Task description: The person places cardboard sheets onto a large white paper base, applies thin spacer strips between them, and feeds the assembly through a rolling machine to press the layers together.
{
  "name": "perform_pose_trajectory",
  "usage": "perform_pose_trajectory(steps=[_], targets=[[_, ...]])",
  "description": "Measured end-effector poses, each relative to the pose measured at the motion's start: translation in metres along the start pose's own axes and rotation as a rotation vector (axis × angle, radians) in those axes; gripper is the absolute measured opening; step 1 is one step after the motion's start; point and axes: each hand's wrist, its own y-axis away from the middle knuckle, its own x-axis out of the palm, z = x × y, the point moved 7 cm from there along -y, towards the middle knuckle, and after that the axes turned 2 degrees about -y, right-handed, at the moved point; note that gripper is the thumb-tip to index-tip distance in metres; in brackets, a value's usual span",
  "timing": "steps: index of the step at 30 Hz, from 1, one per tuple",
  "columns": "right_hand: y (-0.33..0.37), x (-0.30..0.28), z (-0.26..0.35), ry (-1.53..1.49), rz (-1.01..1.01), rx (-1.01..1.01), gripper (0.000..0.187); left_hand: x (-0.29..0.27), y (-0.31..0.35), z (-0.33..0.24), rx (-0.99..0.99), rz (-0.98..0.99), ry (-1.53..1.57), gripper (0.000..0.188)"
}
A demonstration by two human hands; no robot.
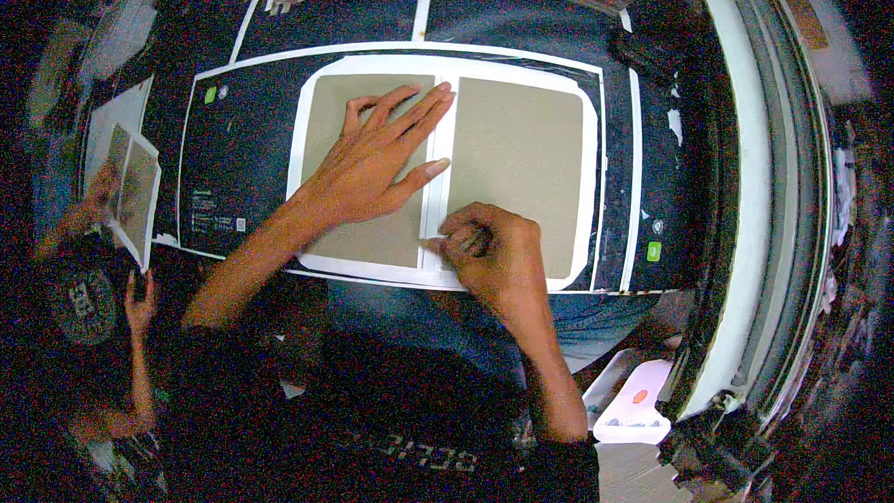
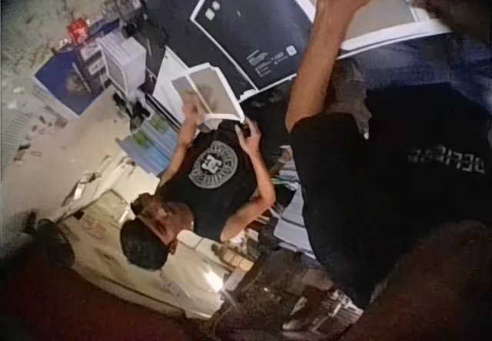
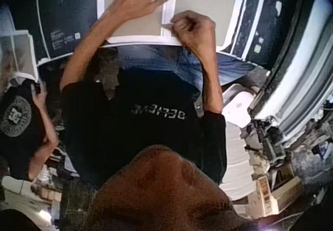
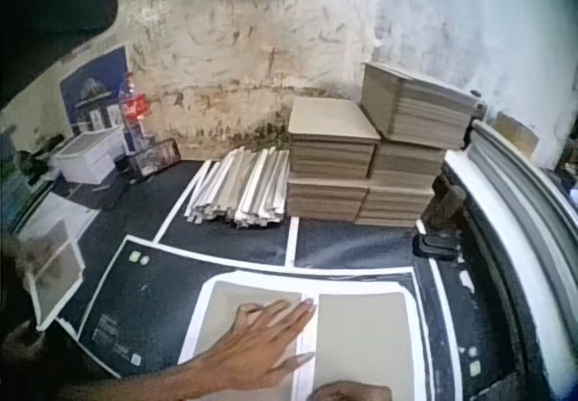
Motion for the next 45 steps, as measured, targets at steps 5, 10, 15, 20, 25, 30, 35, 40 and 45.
perform_pose_trajectory(steps=[5, 10, 15, 20, 25, 30, 35, 40, 45], targets=[[-0.002, 0.001, 0.0, 0.044, 0.041, 0.041, 0.022, -0.002, -0.002, -0.002, 0.0, -0.006, -0.025, 0.074], [-0.005, 0.001, -0.003, 0.025, 0.043, 0.038, 0.022, 0.0, -0.003, -0.002, -0.01, 0.023, -0.026, 0.074], [-0.003, 0.001, 0.002, 0.019, 0.046, 0.019, 0.018, -0.001, -0.002, -0.002, 0.006, 0.01, -0.004, 0.074], [-0.005, 0.0, 0.004, 0.042, 0.072, 0.021, 0.009, 0.0, -0.002, -0.004, 0.004, 0.014, -0.033, 0.073], [-0.005, 0.005, -0.001, 0.041, 0.059, -0.042, 0.009, -0.001, -0.002, -0.003, 0.003, 0.027, -0.074, 0.076], [0.005, 0.002, 0.01, 0.1, 0.058, -0.079, 0.023, -0.008, -0.002, -0.003, -0.016, -0.001, -0.006, 0.069], [0.006, -0.003, 0.029, -0.008, 0.035, -0.108, 0.017, -0.007, 0.005, 0.001, 0.025, 0.0, 0.03, 0.064], [0.007, -0.001, 0.012, -0.013, 0.034, 0.007, 0.015, -0.001, 0.002, -0.003, 0.007, 0.004, -0.014, 0.068], [0.001, 0.0, 0.002, 0.03, 0.051, -0.027, 0.012, -0.007, 0.002, -0.006, 0.01, 0.006, -0.025, 0.066]])
